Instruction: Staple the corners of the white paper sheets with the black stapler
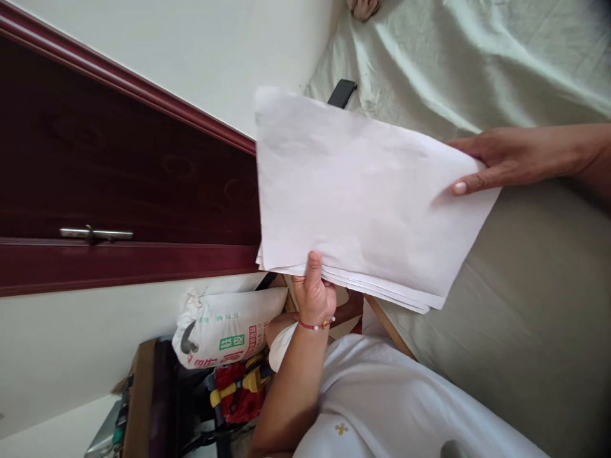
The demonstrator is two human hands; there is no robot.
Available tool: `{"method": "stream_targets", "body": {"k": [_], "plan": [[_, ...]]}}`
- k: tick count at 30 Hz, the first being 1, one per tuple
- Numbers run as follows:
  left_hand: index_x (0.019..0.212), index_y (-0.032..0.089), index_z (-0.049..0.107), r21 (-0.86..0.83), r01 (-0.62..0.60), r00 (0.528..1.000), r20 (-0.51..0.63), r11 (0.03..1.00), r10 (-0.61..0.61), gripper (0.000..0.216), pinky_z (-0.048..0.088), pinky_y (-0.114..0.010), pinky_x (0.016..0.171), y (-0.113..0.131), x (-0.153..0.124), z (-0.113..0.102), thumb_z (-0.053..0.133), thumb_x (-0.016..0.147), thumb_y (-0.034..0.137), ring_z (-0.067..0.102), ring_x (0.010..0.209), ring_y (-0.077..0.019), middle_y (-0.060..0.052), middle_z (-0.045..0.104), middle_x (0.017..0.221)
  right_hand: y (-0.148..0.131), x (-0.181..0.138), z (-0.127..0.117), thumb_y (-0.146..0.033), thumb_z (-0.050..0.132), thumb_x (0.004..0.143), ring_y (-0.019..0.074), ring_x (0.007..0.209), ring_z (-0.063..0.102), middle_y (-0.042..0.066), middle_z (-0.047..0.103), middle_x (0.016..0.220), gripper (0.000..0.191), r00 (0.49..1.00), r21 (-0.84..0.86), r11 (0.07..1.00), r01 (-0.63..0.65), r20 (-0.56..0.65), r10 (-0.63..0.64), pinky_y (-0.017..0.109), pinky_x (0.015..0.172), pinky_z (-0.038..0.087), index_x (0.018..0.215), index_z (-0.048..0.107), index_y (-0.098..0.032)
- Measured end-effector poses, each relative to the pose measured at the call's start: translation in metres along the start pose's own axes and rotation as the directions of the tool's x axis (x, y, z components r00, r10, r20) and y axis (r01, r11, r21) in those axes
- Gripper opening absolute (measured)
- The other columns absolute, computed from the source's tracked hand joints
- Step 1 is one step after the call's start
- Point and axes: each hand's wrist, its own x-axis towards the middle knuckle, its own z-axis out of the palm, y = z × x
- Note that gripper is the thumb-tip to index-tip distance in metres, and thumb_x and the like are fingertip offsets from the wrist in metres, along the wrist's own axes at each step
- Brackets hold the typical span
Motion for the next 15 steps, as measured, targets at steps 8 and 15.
{"method": "stream_targets", "body": {"k": [8,15], "plan": [[0.106,0.021,0.076,-0.138,0.009,0.999,-0.039,0.99,-0.015,0.024,0.054,-0.034,0.109,0.013,0.02,0.02,0.07,0.094,0.041,0.069,0.122,-0.0209,-0.005,0.078,0.118,0.001,-0.001,0.001,-0.064,0.077,0.063,0.0196,0.116,0.068,0.004,0.061,0.141,0.095,0.997,0.097,0.993,-0.066,0.041,0.062,0.027,0.097,0.058,0.145,0.056,-0.02],[0.131,0.013,0.066,-0.329,0.273,0.956,-0.013,0.904,-0.293,0.038,0.052,-0.029,0.11,0.022,0.035,0.036,0.045,0.108,0.034,0.07,0.121,-0.0161,-0.01,0.077,0.122,0.0,-0.004,0.001,-0.067,0.077,0.06,0.0186,0.118,0.067,0.001,0.058,0.143,0.082,0.999,0.176,0.984,0.033,-0.041,-0.026,0.026,0.101,0.056,0.127,0.069,-0.021]]}}
